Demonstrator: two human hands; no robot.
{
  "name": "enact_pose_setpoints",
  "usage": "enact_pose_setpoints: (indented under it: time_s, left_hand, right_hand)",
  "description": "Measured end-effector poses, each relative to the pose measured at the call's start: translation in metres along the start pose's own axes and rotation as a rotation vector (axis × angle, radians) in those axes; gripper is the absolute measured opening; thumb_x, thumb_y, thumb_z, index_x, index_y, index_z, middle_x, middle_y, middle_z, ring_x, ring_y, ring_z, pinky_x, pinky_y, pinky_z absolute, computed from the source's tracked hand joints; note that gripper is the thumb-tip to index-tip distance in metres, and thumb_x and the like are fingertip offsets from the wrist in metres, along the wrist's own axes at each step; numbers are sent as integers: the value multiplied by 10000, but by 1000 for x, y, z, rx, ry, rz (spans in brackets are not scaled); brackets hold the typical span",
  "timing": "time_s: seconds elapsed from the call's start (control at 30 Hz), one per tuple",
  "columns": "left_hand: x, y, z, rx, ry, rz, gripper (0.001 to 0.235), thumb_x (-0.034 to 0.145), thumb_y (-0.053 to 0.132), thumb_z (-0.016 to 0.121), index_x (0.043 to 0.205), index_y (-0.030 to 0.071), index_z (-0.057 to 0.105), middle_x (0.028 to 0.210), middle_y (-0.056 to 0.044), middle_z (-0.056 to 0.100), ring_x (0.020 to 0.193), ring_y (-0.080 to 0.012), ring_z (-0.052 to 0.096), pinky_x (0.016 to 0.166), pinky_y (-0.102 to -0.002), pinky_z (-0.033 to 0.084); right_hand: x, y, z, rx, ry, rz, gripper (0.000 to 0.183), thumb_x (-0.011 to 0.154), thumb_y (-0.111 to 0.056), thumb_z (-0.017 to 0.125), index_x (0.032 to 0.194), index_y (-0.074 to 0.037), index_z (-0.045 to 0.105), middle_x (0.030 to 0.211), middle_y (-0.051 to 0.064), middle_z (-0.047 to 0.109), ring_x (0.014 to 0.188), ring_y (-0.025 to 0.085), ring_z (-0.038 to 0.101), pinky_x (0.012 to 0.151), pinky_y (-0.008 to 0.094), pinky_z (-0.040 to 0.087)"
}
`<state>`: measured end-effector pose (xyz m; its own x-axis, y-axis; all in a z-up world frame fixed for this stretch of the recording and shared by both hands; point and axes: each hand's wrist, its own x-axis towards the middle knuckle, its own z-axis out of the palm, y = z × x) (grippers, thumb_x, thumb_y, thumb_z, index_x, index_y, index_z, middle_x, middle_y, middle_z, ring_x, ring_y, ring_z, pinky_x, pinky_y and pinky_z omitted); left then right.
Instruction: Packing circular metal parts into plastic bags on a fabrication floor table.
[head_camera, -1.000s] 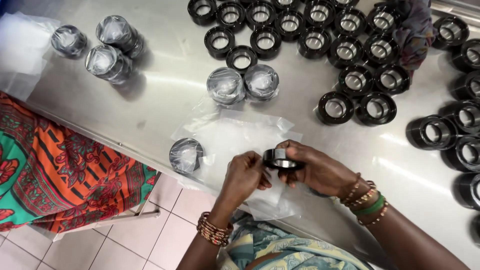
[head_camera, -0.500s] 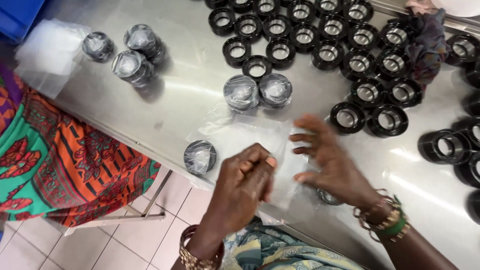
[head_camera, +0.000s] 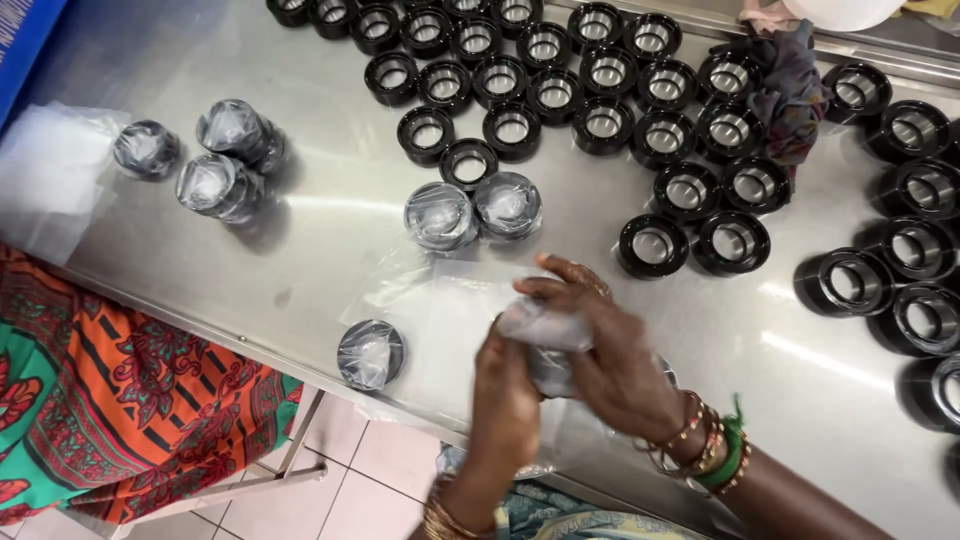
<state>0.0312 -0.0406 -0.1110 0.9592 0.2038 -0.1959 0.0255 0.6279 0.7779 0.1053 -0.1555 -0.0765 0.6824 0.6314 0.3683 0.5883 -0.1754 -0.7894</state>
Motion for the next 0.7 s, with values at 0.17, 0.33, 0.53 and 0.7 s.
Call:
enact_pose_setpoints:
  time_s: [0.17, 0.33, 0.53, 0.7]
  left_hand:
    - [17, 83, 37, 235, -13, -481, 586, 980, 382, 518, 1419, 27, 363, 1093, -140, 653, 859, -235, 748, 681, -346, 624]
    - [73, 60, 18, 551, -287, -194, 536, 952, 189, 570, 1416, 32, 352, 1219, -195, 631, 950, -274, 736, 699, -304, 691]
    - [147, 30, -22, 1864, -64, 877, 296, 1004, 39, 509, 1299, 60, 526, 1463, -157, 533, 1473, -374, 419, 1196, -478, 372]
    - [129, 23, -30, 1891, -146, 753, 521, 920, 90, 488, 1421, -48, 447, 1535, -284, 351, 1437, -469, 279, 1159, -586, 210]
  right_hand:
    - [12, 13, -28, -316, -324, -62, 179, 870, -266, 686, 982, -144, 752, 1594, 123, 401, 1529, 291, 214, 1202, 604, 217]
    - [12, 56, -65, -7, -314, 66, 425, 930, -368, 652, 1302, -161, 657, 1711, 131, 220, 1587, 330, 149, 1241, 553, 290]
    - [4, 105, -106, -711, -369, 446, 775, 815, -405, 758, 1477, -232, 393, 1640, 95, 191, 1507, 292, 190, 1216, 547, 218]
    - [12, 99, -107, -908, -523, 384, 832, 785, -241, 748, 1508, -217, 336, 1639, 95, 212, 1513, 274, 203, 1212, 530, 173]
